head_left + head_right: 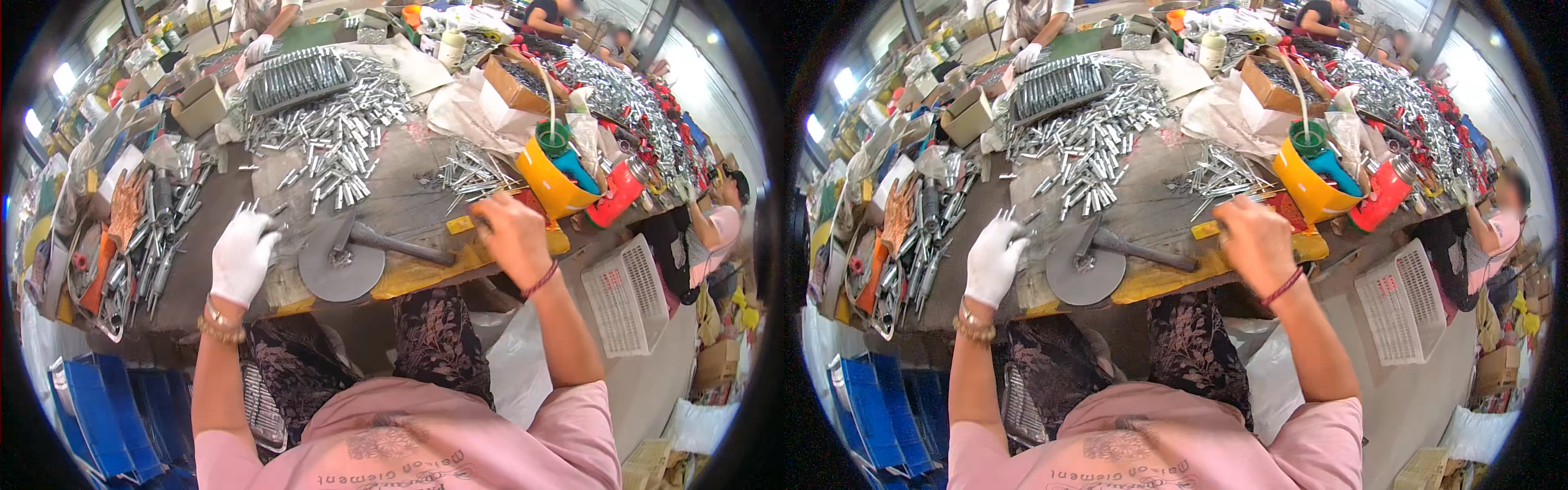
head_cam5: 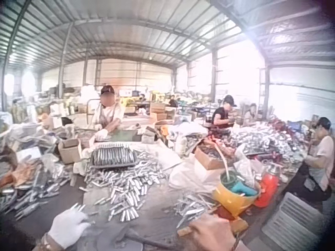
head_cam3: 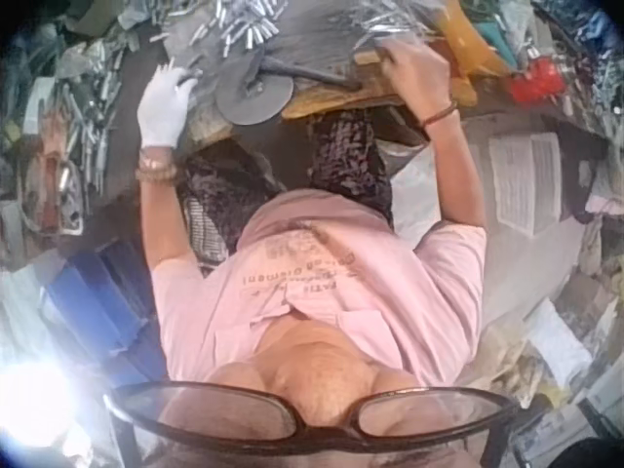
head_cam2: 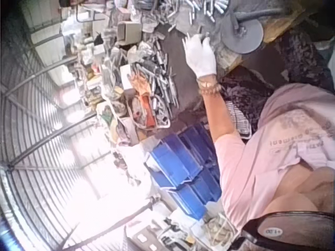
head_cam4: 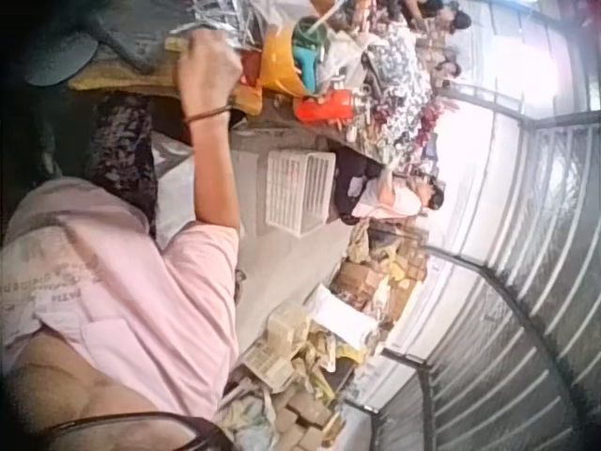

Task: The recorder is using a hammer to assemble small metal hardware components at a workbench in a factory setting.

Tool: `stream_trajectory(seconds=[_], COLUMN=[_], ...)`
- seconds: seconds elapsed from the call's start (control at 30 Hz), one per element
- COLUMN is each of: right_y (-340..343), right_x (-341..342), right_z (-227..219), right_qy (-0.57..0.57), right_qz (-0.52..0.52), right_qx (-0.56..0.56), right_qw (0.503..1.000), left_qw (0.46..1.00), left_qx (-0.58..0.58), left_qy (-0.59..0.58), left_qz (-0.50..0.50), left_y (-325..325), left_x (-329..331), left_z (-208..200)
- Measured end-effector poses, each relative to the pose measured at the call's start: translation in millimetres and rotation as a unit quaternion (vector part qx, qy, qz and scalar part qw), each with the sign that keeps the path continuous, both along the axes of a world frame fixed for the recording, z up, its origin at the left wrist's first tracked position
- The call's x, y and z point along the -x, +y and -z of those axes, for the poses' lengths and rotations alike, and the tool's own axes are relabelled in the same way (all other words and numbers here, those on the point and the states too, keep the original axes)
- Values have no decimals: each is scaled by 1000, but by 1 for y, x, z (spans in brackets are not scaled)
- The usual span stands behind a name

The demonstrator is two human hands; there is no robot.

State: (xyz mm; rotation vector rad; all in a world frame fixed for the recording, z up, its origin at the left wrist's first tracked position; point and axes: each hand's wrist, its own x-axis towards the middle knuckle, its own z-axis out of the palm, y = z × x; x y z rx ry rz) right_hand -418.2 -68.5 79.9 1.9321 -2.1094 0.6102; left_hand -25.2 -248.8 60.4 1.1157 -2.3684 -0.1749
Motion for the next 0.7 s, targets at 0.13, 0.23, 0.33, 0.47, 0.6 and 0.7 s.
stream_trajectory(seconds=[0.13,0.23,0.33,0.47,0.6,0.7], right_y=[-13,-27,-37,-39,-35,-28], right_x=[63,78,72,48,40,31], right_z=[13,15,10,4,5,3], right_qy=[52,41,74,76,78,82], right_qz=[57,72,-14,-84,-76,-75], right_qx=[-16,-78,-120,-146,-143,-99], right_qw=[997,993,990,983,984,989], left_qw=[995,992,991,993,990,991], left_qx=[-49,-80,-68,-35,-53,-66], left_qy=[64,72,70,52,85,79], left_qz=[60,72,87,100,101,85], left_y=[47,68,73,78,80,82], left_x=[6,15,21,29,34,33], left_z=[-21,-23,-14,-10,-10,-13])
